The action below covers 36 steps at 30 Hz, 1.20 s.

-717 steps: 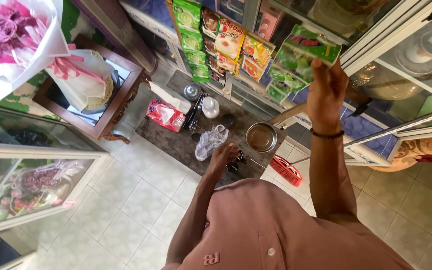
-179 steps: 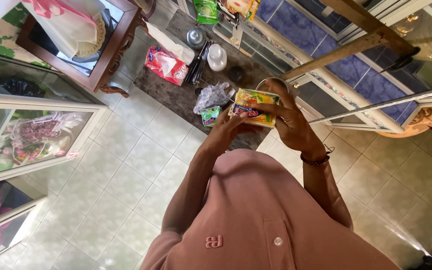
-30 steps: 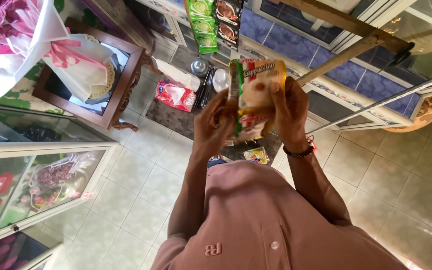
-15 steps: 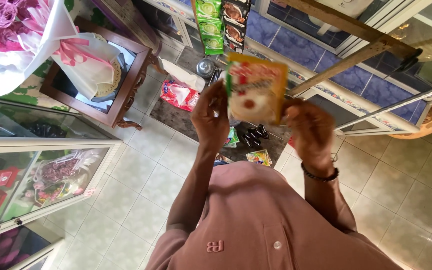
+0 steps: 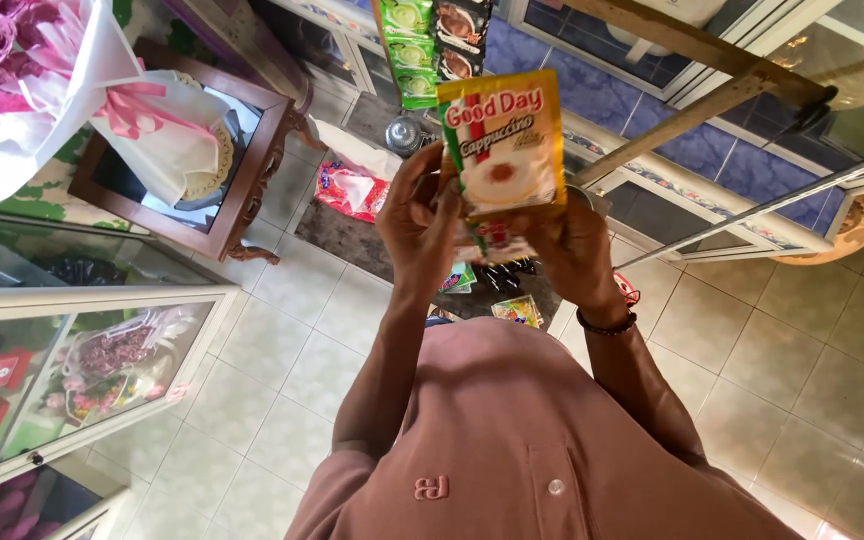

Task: Selecting and organizing various instant drink and snack packets from a shelf.

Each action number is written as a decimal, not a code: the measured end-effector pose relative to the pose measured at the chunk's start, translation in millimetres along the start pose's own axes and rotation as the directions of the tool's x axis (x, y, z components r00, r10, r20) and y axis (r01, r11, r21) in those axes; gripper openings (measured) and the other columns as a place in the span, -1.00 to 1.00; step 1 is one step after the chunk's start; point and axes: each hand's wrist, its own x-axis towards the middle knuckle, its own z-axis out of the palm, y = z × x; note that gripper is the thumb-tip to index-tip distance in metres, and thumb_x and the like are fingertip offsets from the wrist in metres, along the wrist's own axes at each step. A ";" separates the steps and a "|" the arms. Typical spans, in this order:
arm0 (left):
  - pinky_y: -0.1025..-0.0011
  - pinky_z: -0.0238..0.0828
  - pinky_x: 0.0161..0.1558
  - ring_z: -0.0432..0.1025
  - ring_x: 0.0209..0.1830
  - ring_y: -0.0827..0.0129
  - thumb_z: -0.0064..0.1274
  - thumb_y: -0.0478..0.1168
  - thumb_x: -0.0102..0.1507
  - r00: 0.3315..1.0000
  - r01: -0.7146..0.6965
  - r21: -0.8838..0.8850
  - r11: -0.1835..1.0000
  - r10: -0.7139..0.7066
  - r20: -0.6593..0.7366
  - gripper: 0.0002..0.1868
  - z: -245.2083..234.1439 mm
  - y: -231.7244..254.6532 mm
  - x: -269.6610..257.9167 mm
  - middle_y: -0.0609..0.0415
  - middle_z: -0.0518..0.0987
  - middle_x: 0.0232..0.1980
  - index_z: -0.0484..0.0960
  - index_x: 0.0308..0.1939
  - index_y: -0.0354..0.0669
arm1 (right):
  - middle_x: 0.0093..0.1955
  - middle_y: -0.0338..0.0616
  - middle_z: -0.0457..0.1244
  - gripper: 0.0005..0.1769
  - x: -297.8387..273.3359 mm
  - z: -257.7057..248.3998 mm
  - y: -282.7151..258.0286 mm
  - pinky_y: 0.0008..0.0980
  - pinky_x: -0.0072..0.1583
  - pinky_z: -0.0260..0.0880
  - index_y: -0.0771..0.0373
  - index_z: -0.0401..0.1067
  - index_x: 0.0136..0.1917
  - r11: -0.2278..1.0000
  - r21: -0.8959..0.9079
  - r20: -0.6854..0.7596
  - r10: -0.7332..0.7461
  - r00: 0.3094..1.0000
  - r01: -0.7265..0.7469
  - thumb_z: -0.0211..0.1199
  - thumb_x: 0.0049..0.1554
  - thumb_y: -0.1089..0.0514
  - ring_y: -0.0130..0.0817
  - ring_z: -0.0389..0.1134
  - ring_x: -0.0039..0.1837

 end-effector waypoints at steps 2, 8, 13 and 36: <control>0.39 0.47 0.26 0.48 0.24 0.39 0.08 -0.49 0.42 0.998 -0.009 0.000 1.000 0.009 0.060 -0.46 0.0 0.6 -1.0 -0.03 0.57 0.29 0.38 0.48 -0.39 | -0.20 0.08 0.14 -0.71 -2.2 -0.4 4.0 -0.26 -0.14 -0.02 0.53 0.56 0.07 0.975 -0.055 -0.095 0.211 0.973 -0.216 0.26 0.32 0.18 -0.27 0.03 -0.22; 0.34 0.46 0.34 0.41 0.32 0.36 0.14 -0.47 0.26 0.901 0.320 -0.050 0.946 -0.288 0.325 -0.15 10.8 15.0 -4.4 0.02 0.41 0.39 0.04 0.55 -0.22 | -0.08 -0.17 0.40 -0.81 16.9 -2.2 -23.8 -0.38 -0.05 0.50 0.31 0.44 0.09 0.598 0.801 -0.146 0.228 0.963 -0.020 0.07 0.40 0.17 -0.41 0.45 -0.08; 0.41 0.50 0.22 0.48 0.23 0.39 0.14 -0.47 0.34 0.934 0.215 0.198 0.956 -0.260 0.243 -0.47 -3.0 2.5 -10.5 -0.05 0.56 0.28 0.43 0.39 -0.27 | -0.24 -0.15 0.29 -0.74 11.2 -38.2 19.9 -0.32 -0.24 0.44 0.27 0.41 0.13 0.705 0.708 -0.193 0.129 0.973 0.047 0.15 0.56 0.03 -0.33 0.36 -0.31; 0.24 0.38 0.34 0.44 0.29 0.22 -0.13 -0.23 0.42 0.962 0.269 -0.602 0.752 -0.239 0.131 -0.57 -27.2 31.8 30.7 -0.09 0.51 0.28 0.36 0.36 -0.32 | -0.02 -0.23 0.41 -0.66 -36.0 -49.0 55.8 -0.33 0.11 0.44 0.37 0.54 0.18 0.911 0.022 0.420 0.366 0.830 -0.413 0.24 0.27 0.07 -0.49 0.33 0.05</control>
